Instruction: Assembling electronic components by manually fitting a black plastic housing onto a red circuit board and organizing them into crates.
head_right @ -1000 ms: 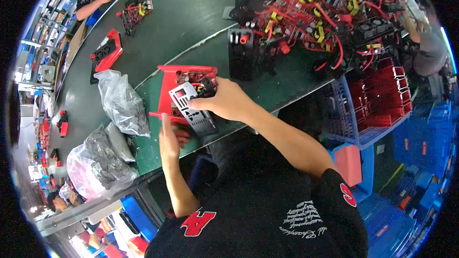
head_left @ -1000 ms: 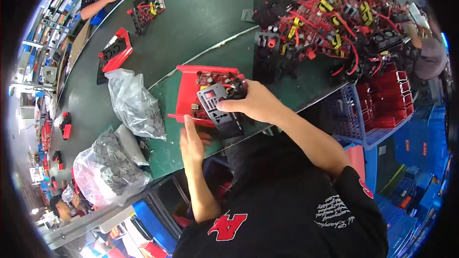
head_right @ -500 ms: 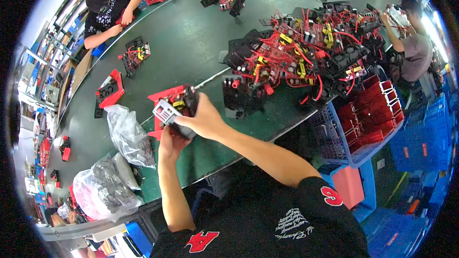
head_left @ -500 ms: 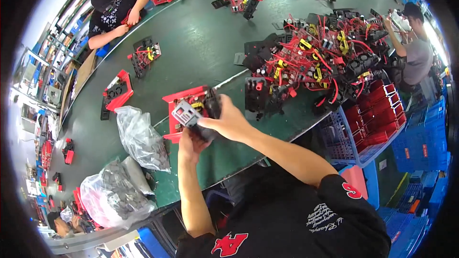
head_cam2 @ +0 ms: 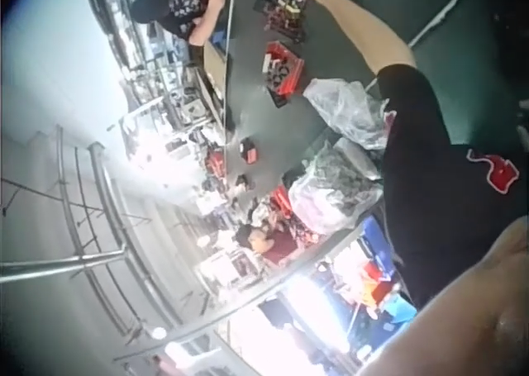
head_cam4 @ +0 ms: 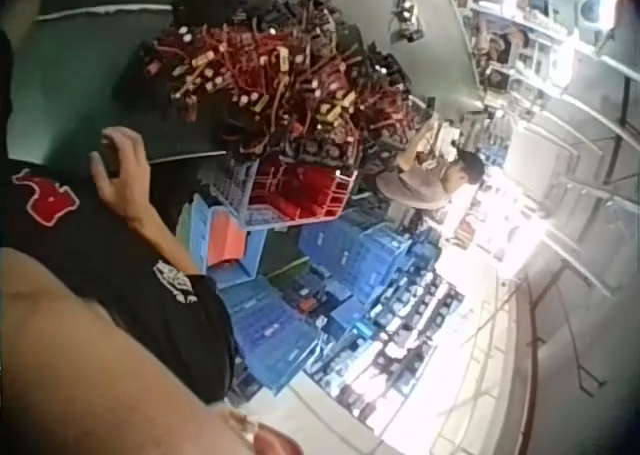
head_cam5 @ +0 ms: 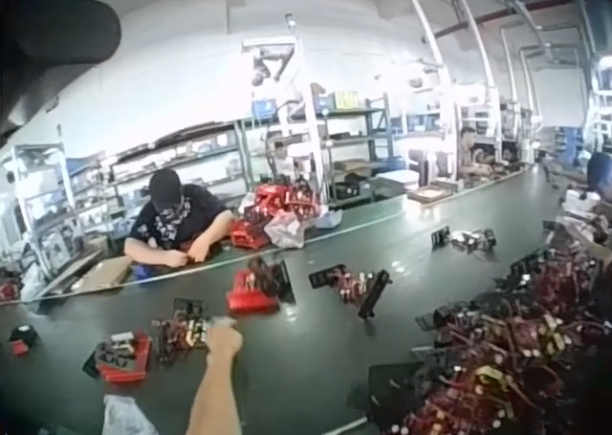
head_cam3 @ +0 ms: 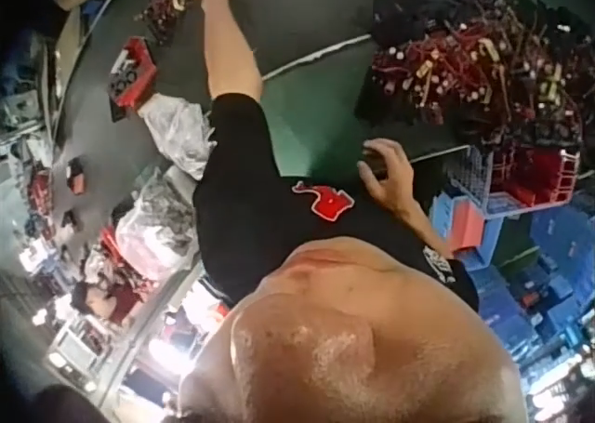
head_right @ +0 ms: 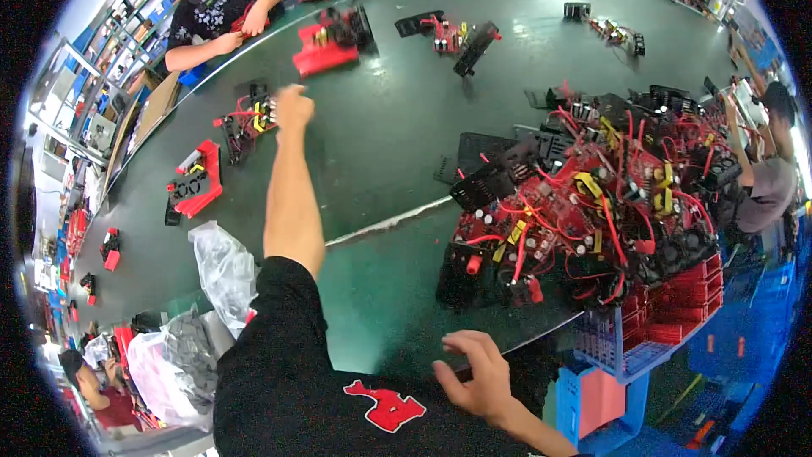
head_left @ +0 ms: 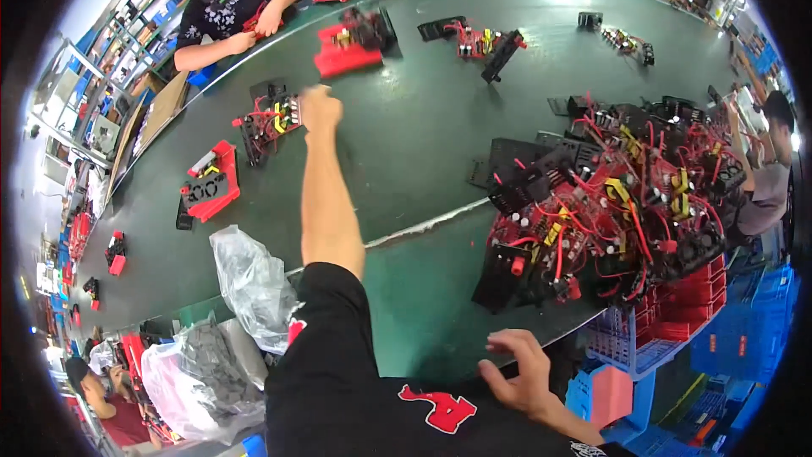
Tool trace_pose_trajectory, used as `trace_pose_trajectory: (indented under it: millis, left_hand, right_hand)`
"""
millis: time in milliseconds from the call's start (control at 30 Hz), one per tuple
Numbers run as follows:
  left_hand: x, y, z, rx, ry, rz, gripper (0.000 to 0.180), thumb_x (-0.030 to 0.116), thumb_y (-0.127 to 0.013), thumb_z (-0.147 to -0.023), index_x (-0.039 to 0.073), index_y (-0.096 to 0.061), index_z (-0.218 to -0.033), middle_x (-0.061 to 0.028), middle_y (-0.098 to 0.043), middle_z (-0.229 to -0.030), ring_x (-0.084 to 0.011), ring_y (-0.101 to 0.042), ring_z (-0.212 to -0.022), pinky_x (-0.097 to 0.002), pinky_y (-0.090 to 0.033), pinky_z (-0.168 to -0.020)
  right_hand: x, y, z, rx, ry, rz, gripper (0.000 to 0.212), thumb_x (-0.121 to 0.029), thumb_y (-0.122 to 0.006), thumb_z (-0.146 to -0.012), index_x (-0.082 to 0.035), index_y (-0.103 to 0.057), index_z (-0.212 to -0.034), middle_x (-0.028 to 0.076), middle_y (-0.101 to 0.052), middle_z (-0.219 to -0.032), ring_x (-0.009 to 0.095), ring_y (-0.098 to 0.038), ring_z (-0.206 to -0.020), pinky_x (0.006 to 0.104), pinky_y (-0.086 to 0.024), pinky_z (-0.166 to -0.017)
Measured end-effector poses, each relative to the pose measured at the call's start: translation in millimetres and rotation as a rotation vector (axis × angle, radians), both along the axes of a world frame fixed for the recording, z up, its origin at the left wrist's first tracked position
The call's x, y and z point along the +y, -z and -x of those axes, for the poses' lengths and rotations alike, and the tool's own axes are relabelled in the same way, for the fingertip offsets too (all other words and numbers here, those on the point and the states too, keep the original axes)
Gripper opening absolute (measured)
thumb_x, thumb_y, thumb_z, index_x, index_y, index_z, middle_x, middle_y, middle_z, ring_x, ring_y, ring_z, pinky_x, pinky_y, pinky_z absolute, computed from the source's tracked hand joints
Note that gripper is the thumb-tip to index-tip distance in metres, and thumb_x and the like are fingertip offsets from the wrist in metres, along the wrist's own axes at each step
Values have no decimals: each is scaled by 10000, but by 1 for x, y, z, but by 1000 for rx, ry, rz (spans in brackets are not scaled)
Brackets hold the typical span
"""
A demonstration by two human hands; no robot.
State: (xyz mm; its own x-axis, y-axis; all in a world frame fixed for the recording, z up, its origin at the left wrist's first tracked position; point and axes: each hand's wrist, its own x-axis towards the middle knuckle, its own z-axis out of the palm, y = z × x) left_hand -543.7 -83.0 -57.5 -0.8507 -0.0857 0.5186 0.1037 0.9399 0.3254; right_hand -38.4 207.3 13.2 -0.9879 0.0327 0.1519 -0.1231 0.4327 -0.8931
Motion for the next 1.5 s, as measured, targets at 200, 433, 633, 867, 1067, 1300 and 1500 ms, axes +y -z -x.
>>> trace_pose_trajectory:
  millis: [200, 433, 633, 867, 1067, 1300, 1500]
  left_hand:
    - [-86, -81, -20, -313, -715, 47, 789, 399, -746, -649, 22, -458, -1280, -212, -561, -1207, -365, -559, -1116, -482, -430, -907]
    - [-147, -121, -46, -465, -379, 110, 462, 226, -755, -600, -7, -642, -983, -176, -694, -794, -264, -690, -645, -370, -534, -701]
    - [-57, -207, -160, -522, -391, 79, 384, 332, -651, -624, -27, -702, -752, -221, -696, -826, -347, -694, -831, -403, -530, -787]
    - [77, -169, -396, -297, -353, 194, 681, 493, -601, -724, -148, -573, -955, -272, -667, -842, -394, -672, -852, -435, -518, -768]
    - [88, -130, -483, -691, 626, -130, 482, 215, -689, -775, -99, -433, -1035, -230, -661, -844, -365, -662, -740, -428, -494, -644]
    - [23, -63, -371, -379, 626, 99, 371, 221, -719, -687, -46, -636, -932, -155, -652, -872, -258, -649, -779, -374, -501, -712]
    - [38, -87, -388, -839, 233, 209, 495, 427, -720, -697, -36, -653, -859, -194, -649, -767, -317, -646, -712, -407, -491, -704]
  right_hand:
    - [14, 6, 14, 81, 139, -133, 256, -23, -728, -709, -24, -630, -945, 142, -650, -905, 281, -651, -827, 343, -533, -735]
    - [13, 8, 16, 101, 29, -52, 238, -44, -728, -734, -35, -628, -949, 134, -647, -917, 294, -649, -834, 348, -531, -730]
    - [-12, -6, 14, -107, -263, 86, 265, -152, -725, -802, -20, -618, -1006, 116, -633, -980, 244, -643, -901, 339, -514, -775]
    - [-78, -1, 36, -303, -264, 702, 816, -247, -717, -846, -28, -210, -1447, 212, -435, -1306, 265, -505, -1177, 373, -462, -953]
    - [-61, 3, -7, -180, -200, 1007, 820, -81, -747, -793, 37, -232, -1419, 163, -462, -1268, 190, -511, -1138, 323, -438, -967]
    - [-53, 60, -4, -172, 222, 1111, 418, -192, -624, -920, 34, -453, -1228, 83, -624, -938, 162, -621, -863, 299, -517, -789]
    - [-57, 64, -32, -334, 327, 924, 387, -300, -576, -965, 14, -491, -1173, 22, -579, -972, 88, -533, -881, 240, -441, -793]
